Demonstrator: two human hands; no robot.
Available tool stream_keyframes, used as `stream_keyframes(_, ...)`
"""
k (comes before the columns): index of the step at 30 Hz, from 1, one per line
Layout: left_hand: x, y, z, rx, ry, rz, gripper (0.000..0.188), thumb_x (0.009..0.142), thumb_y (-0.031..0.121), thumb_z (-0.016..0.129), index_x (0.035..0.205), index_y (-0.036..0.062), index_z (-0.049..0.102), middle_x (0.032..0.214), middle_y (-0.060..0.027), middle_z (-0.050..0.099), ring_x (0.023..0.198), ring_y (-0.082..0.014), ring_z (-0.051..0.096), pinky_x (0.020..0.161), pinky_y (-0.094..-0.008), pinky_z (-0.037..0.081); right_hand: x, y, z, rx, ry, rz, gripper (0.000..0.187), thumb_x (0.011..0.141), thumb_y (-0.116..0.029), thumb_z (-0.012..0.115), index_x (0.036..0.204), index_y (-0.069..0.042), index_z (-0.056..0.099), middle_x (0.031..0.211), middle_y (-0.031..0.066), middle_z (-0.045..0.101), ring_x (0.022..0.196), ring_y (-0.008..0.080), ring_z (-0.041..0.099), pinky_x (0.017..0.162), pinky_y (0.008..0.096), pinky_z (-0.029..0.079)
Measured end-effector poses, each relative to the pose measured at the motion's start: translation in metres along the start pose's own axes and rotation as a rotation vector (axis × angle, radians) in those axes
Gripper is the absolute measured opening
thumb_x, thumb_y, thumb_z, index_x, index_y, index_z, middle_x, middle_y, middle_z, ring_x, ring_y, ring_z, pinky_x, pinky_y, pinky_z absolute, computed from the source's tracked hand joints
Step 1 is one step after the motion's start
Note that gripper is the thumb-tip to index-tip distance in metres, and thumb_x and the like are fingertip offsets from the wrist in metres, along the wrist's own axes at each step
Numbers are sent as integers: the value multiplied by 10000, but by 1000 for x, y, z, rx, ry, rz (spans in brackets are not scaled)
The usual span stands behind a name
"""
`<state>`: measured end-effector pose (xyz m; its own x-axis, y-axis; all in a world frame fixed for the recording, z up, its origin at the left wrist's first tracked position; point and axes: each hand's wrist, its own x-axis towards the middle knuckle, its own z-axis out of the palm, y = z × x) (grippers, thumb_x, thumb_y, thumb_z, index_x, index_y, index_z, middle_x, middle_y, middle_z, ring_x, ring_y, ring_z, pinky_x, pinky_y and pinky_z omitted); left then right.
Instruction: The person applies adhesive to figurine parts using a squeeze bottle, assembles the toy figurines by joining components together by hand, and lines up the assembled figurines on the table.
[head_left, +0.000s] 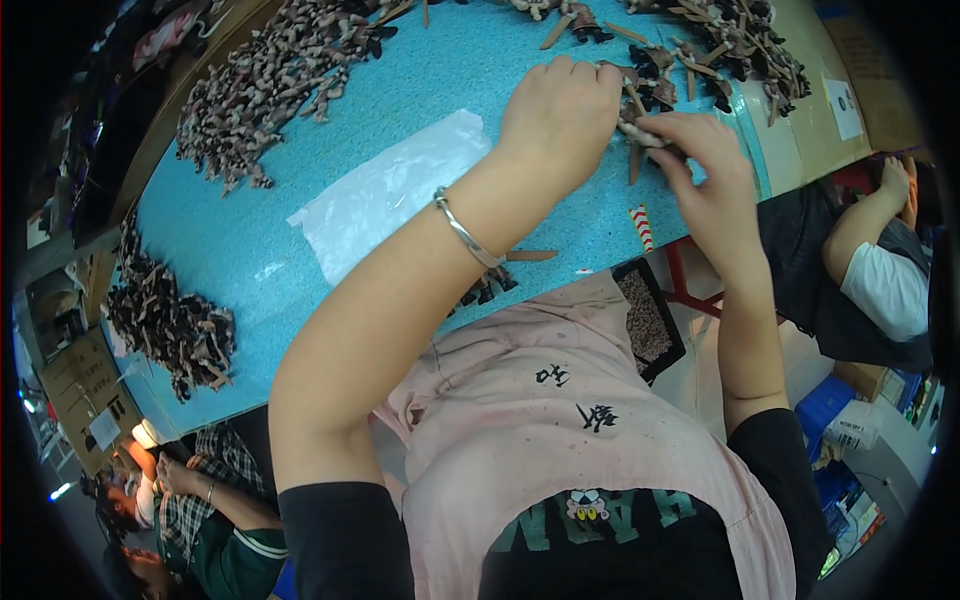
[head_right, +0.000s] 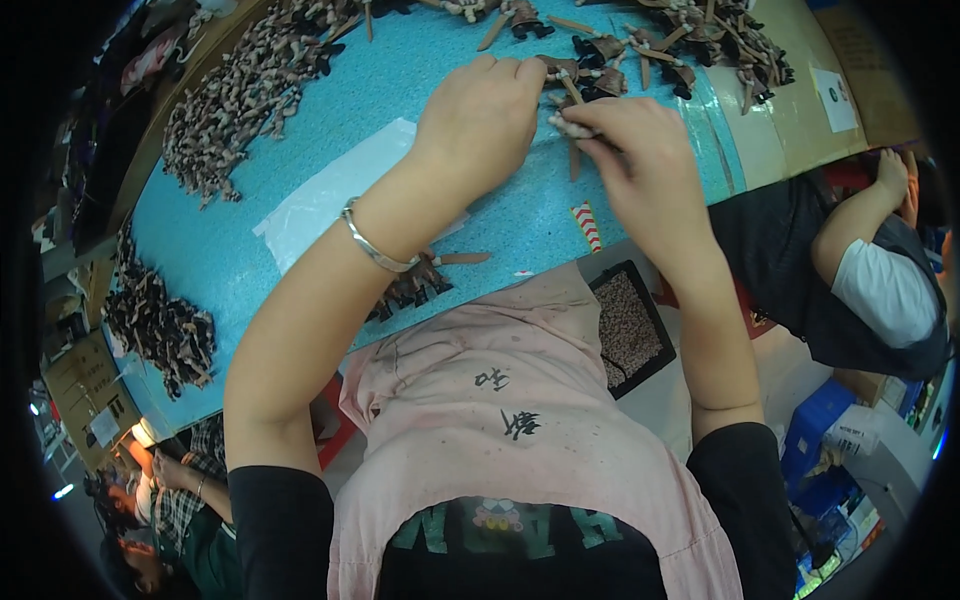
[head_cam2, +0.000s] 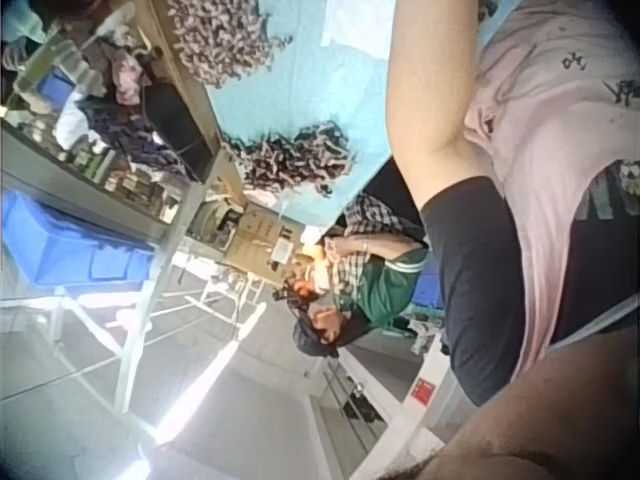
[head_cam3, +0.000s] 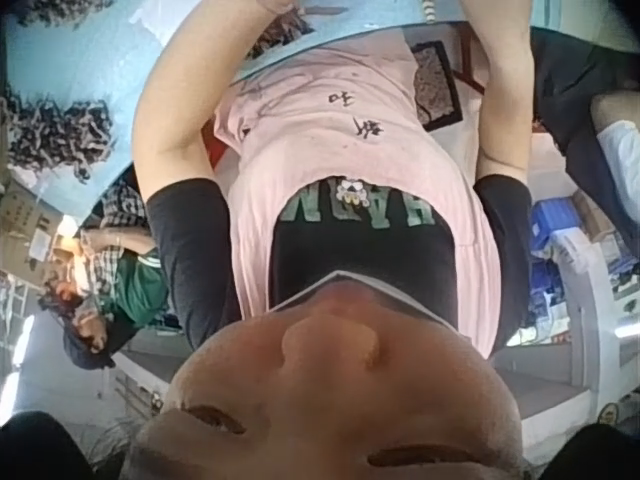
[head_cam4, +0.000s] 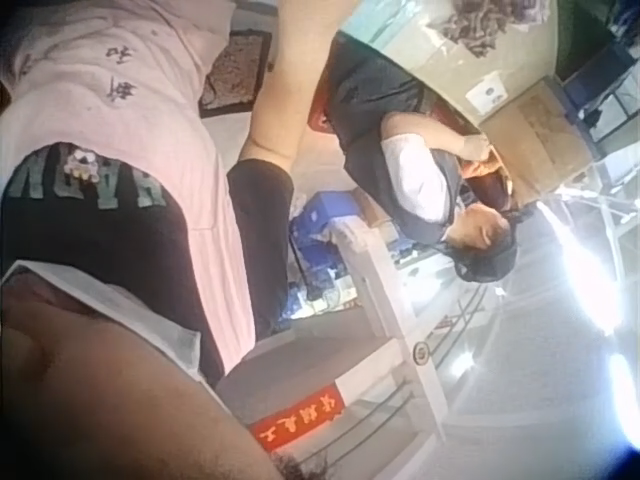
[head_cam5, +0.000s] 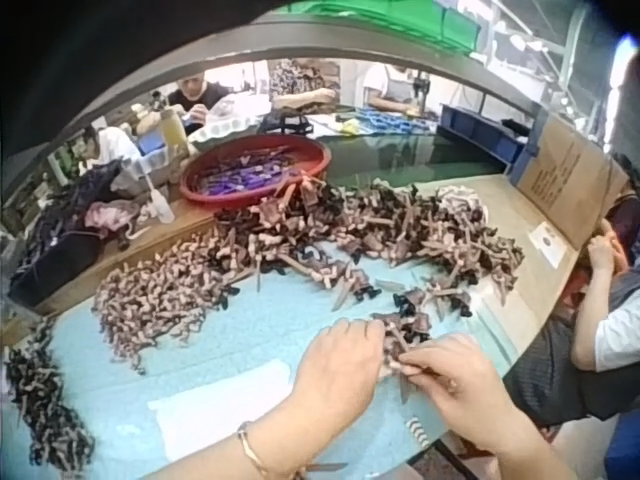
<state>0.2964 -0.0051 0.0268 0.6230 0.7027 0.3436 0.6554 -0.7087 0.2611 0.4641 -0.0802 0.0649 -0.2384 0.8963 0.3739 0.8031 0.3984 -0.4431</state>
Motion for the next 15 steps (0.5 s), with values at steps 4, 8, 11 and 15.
stream_keyframes(4, -15, -15, -34, -104, 8, -96, 231, 833, 61, 584, 1054, -4, 566, 885, -188, 653, 876, -331, 642, 698, -398, 536, -13, -16, -4, 748, -37, 397, 223, 845, 21, 608, 1066, -3, 632, 1019, 70, 656, 926, 159, 633, 816, 291, 506)
stream_keyframes(8, -75, -24, -108, -492, 150, -355, 253, 886, 29, 558, 1135, -12, 575, 947, -166, 670, 859, -226, 674, 758, -298, 528, -22, -36, 17, 1067, -335, 473, 257, 866, -8, 615, 1121, 11, 589, 1024, 62, 634, 962, 124, 617, 860, 261, 496)
stream_keyframes(11, -146, -21, -137, -599, 167, -678, 261, 939, 33, 517, 1182, -45, 571, 1040, -134, 656, 965, -165, 630, 846, -283, 495, -27, -45, 30, 1083, -396, 576, 263, 875, 10, 594, 1138, 16, 574, 1032, 72, 629, 965, 119, 610, 858, 257, 492)
stream_keyframes(15, -228, -7, -133, -672, 236, -1024, 288, 951, 44, 513, 1210, -73, 559, 1135, -149, 629, 1025, -180, 605, 904, -301, 472, -26, -53, 45, 1001, -398, 567, 267, 879, -2, 596, 1144, 14, 571, 1029, 83, 627, 962, 127, 613, 854, 264, 500)
